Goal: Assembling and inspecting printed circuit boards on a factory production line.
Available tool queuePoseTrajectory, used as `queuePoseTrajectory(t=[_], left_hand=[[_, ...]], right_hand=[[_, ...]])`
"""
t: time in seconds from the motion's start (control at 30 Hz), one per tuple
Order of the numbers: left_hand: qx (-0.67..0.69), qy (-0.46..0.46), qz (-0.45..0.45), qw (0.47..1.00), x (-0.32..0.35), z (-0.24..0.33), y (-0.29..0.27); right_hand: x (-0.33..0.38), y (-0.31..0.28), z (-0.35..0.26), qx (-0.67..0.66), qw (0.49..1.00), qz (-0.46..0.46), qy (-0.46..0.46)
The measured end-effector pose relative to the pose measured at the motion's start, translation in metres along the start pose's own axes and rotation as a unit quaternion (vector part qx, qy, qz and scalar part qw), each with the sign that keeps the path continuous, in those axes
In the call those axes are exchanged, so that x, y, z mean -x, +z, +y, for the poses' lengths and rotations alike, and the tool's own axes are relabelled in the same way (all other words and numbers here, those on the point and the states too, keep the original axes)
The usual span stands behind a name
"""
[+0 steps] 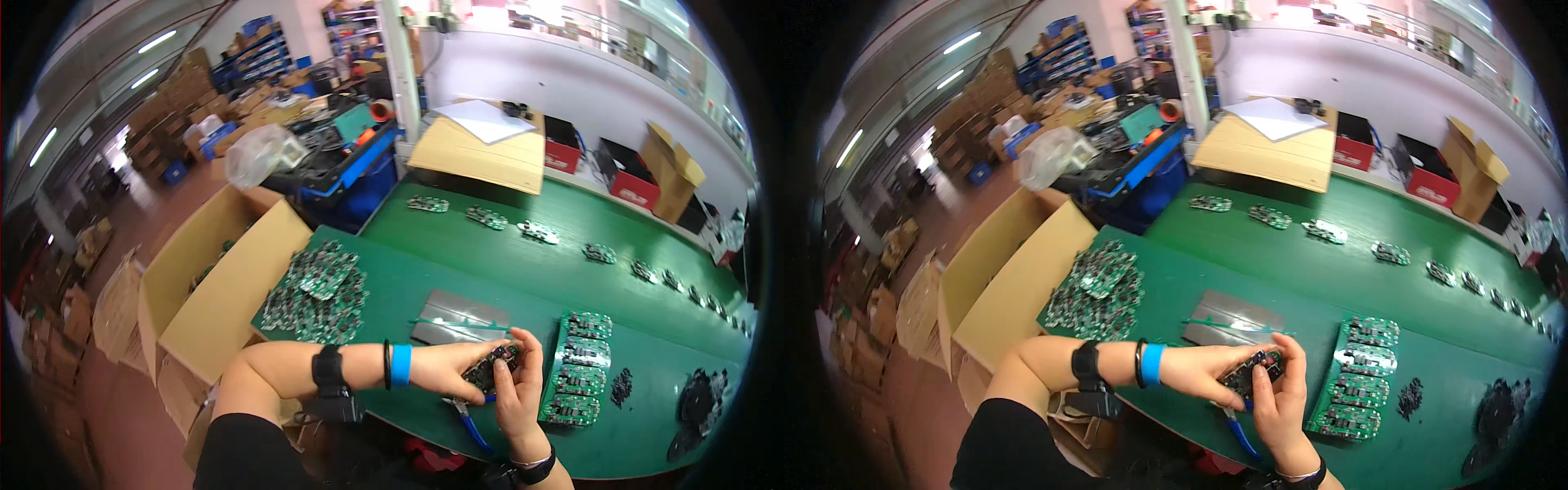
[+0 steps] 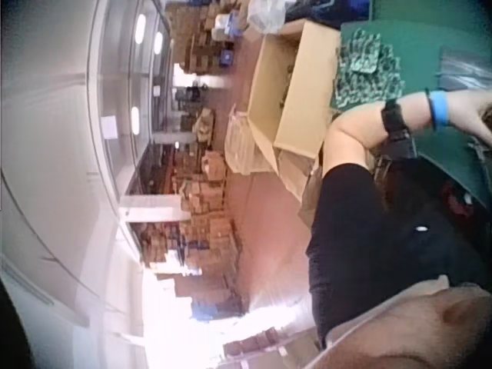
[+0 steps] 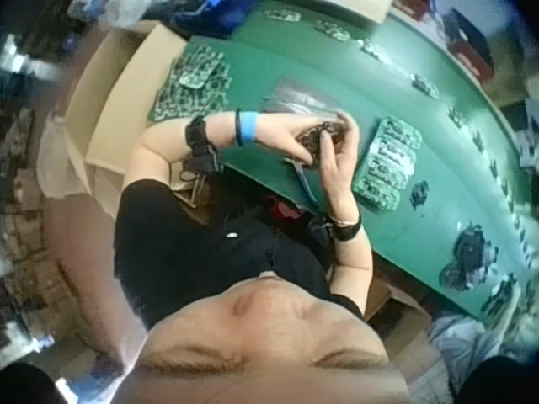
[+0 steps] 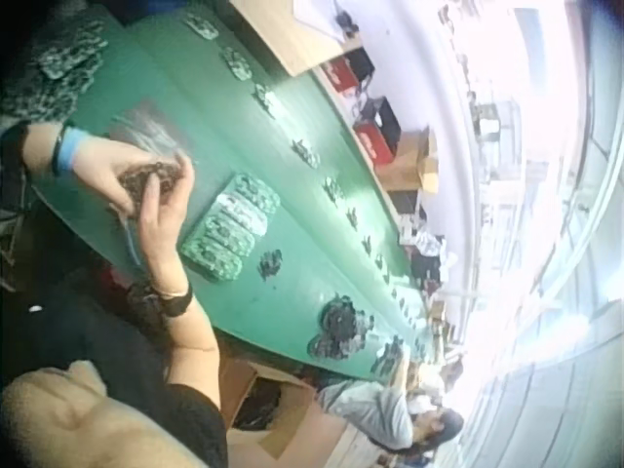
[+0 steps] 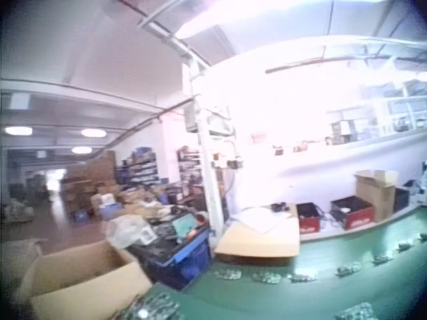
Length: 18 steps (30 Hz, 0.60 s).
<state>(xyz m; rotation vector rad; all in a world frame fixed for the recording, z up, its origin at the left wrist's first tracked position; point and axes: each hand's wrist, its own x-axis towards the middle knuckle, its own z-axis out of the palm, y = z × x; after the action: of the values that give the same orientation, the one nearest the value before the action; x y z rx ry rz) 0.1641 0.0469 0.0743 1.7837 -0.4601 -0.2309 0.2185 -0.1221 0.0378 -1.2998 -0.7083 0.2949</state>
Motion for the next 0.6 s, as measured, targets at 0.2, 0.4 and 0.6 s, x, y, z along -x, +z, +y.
queuePoseTrajectory(t=[0.2,0.4,0.6], left_hand=[[0.139,-0.106,0.318,0.932,0.072,0.009,-0.047],[0.084,-0.204,0.521,0.825,0.158,0.004,-0.121],[-0.053,-0.235,0.58,0.778,0.186,-0.033,-0.155]], right_hand=[[-0.009,0.004,-0.01,0.264,0.957,-0.062,-0.106],[-0.007,0.005,0.005,0.474,0.863,-0.107,-0.138],[-0.008,-0.001,0.025,0.533,0.835,-0.109,-0.078]])
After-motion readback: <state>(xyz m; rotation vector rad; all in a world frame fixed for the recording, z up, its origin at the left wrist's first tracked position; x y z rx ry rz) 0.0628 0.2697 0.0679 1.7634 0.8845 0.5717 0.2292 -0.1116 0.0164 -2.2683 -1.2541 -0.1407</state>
